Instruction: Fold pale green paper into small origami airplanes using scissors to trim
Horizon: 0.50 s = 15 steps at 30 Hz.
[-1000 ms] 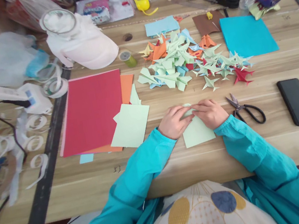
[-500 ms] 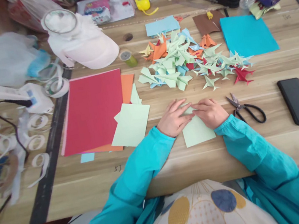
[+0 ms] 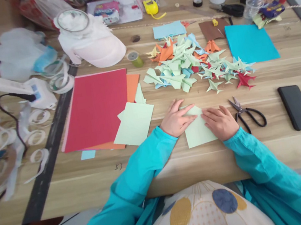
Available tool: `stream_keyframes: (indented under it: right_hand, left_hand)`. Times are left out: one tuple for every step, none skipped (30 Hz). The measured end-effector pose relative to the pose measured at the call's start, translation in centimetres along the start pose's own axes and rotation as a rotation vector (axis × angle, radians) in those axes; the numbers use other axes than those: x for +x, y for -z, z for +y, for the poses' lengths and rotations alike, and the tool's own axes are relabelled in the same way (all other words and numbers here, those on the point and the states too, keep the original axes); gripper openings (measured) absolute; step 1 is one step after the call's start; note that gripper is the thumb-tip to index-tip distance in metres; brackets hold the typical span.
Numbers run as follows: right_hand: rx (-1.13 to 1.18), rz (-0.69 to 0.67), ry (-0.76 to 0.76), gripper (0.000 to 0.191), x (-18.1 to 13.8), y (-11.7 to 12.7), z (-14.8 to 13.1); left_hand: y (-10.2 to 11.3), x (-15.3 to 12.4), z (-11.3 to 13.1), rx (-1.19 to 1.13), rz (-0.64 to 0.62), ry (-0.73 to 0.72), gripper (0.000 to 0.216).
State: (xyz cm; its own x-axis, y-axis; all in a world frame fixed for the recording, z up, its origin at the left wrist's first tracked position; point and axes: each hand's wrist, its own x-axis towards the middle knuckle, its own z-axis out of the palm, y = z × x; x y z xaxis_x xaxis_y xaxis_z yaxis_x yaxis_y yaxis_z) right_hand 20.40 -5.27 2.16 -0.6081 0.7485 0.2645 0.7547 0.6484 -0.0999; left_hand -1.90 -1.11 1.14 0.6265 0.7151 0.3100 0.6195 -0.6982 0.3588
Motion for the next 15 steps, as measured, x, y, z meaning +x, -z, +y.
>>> stream_keyframes:
  right_hand:
    - [-0.001, 0.006, -0.013, 0.03, -0.4, 0.1, -0.1]
    - [0.003, 0.015, -0.026, 0.029, -0.7, 0.3, -0.1]
    - [0.018, 0.026, -0.037, 0.027, -0.9, 0.4, -0.1]
    - [0.042, 0.039, -0.045, 0.025, -1.0, 0.4, 0.0]
    - [0.075, 0.052, -0.053, 0.024, -1.0, 0.5, 0.1]
    - [0.115, 0.065, -0.06, 0.023, -1.0, 0.5, 0.3]
    - [0.157, 0.079, -0.067, 0.022, -0.9, 0.4, 0.5]
    - [0.197, 0.095, -0.077, 0.022, -0.8, 0.4, 0.7]
    - [0.229, 0.111, -0.087, 0.023, -0.6, 0.4, 0.9]
    - [0.251, 0.129, -0.095, 0.024, -0.4, 0.3, 1.0]
    - [0.262, 0.14, -0.099, 0.026, -0.2, 0.3, 1.0]
    - [0.257, 0.137, -0.099, 0.027, 0.0, 0.3, 0.9]
    - [0.233, 0.123, -0.102, 0.029, 0.1, 0.3, 0.8]
    - [0.191, 0.1, -0.111, 0.03, 0.2, 0.3, 0.5]
    - [0.133, 0.068, -0.125, 0.031, 0.3, 0.3, 0.2]
  left_hand:
    - [0.0, 0.0, -0.1, -0.007, 0.003, -0.006, 0.023]
    - [0.0, 0.0, -0.2, -0.015, 0.004, -0.011, 0.022]
    - [-0.1, 0.0, -0.2, -0.022, 0.005, -0.015, 0.022]
    - [-0.1, 0.0, -0.3, -0.028, 0.005, -0.019, 0.022]
    - [-0.1, 0.0, -0.3, -0.033, 0.005, -0.022, 0.022]
    - [0.0, 0.1, -0.4, -0.035, 0.002, -0.025, 0.022]
    - [0.0, 0.1, -0.4, -0.037, -0.005, -0.03, 0.022]
    - [0.0, 0.1, -0.4, -0.038, -0.016, -0.035, 0.022]
    - [0.1, 0.1, -0.4, -0.041, -0.031, -0.039, 0.023]
    - [0.2, 0.1, -0.4, -0.045, -0.05, -0.041, 0.023]
    - [0.3, 0.2, -0.5, -0.048, -0.071, -0.041, 0.023]
    - [0.4, 0.2, -0.5, -0.049, -0.09, -0.043, 0.023]
    - [0.5, 0.3, -0.4, -0.045, -0.105, -0.046, 0.023]
    - [0.7, 0.4, -0.3, -0.035, -0.114, -0.049, 0.023]
    - [0.8, 0.5, -0.1, -0.019, -0.115, -0.052, 0.023]
